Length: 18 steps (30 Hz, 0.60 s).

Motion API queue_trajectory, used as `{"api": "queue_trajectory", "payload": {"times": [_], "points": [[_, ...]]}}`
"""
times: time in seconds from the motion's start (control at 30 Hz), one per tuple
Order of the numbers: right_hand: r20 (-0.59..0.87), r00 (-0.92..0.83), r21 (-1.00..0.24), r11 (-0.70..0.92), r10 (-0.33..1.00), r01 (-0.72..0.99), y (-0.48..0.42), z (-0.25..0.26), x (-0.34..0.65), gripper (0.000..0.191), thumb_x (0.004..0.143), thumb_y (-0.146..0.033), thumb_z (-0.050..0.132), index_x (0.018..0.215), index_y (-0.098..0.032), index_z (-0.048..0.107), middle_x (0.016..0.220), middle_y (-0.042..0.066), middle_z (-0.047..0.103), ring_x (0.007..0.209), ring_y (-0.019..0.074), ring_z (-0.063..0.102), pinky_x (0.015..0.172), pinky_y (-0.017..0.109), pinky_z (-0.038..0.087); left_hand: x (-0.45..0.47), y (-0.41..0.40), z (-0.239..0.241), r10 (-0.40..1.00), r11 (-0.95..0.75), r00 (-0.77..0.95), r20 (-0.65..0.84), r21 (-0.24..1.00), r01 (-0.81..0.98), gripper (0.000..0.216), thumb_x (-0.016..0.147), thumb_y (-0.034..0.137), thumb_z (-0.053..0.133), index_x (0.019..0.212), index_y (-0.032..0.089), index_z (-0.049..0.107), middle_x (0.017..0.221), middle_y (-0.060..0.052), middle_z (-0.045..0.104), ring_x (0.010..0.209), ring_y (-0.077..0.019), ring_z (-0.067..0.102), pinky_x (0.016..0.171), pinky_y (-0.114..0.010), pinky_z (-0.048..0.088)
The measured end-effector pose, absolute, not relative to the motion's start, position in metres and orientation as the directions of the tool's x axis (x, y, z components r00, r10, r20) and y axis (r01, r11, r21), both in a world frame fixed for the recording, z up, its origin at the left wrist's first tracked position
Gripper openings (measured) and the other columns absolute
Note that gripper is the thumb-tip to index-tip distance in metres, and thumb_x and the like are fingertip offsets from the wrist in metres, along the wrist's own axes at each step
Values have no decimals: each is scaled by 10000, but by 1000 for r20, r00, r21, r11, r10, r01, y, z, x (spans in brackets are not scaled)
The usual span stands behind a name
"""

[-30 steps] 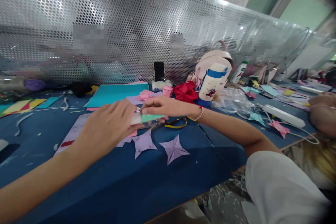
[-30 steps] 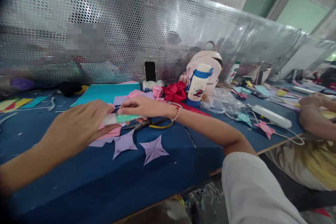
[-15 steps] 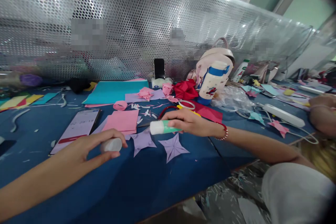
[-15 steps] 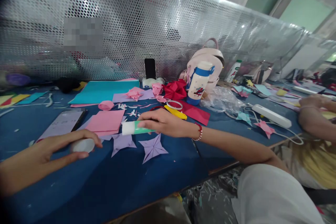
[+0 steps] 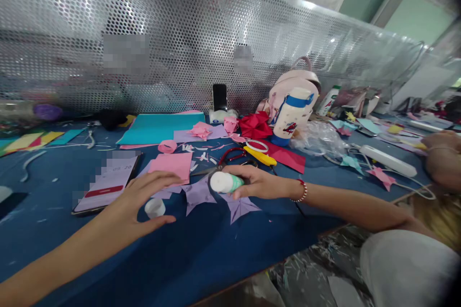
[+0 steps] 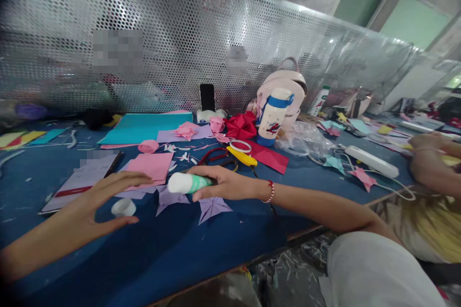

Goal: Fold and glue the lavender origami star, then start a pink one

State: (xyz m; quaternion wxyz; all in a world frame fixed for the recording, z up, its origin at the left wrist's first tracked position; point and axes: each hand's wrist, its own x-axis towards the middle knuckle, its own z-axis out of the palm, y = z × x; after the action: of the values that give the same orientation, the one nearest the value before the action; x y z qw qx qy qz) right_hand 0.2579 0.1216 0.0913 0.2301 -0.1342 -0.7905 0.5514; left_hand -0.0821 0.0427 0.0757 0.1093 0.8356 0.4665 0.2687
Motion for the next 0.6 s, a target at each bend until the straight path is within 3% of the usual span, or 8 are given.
{"api": "queue_trajectory", "payload": {"times": [0.07,0.17,0.27,0.33,0.43,0.6], "points": [[228,-857,-931,361,462,-54,120,91,255,530,954,-603,842,1224,-174,688,1144,37,643,1003,165,564,934,292,480,-66,33,91,795,-586,429,429,362,725,604,1105,627,550,1667,428,450,1692,-45,531,1549,-355,544,1287,-568,488],[246,-862,-924,375,444,-70,116,91,250,495,978,-598,819,1182,-169,679,1050,12,602,947,151,534,880,277,459,-42,18,106,689,-675,501,523,211,707,657,1152,459,501,1764,446,262,1788,-72,394,1605,-395,469,1261,-610,518],[229,-869,-928,368,440,-58,112,92,247,487,984,-621,802,1128,-177,662,990,-2,556,897,146,503,818,274,433,-29,10,107,615,-712,587,527,51,700,700,1165,341,478,1787,447,174,1830,-81,308,1637,-379,418,1264,-592,518],[208,-867,-936,348,454,-42,110,92,245,520,977,-651,796,1142,-180,651,995,-2,557,893,146,503,813,277,430,-27,9,103,596,-718,611,521,6,696,713,1165,304,477,1790,438,162,1840,-79,283,1653,-361,394,1271,-566,513],[197,-854,-946,322,483,-36,109,91,244,588,964,-699,786,1194,-178,639,1015,3,569,910,149,519,824,281,438,-30,9,103,627,-720,592,506,87,688,686,1157,287,504,1777,422,242,1834,-78,313,1670,-351,383,1273,-545,520],[196,-869,-935,355,454,-25,109,92,244,560,976,-696,777,1130,-175,640,981,0,574,905,149,512,798,268,425,-39,14,118,726,-687,487,485,488,538,499,1164,382,503,1658,448,472,1764,-20,489,1636,-308,480,1232,-456,579]]}}
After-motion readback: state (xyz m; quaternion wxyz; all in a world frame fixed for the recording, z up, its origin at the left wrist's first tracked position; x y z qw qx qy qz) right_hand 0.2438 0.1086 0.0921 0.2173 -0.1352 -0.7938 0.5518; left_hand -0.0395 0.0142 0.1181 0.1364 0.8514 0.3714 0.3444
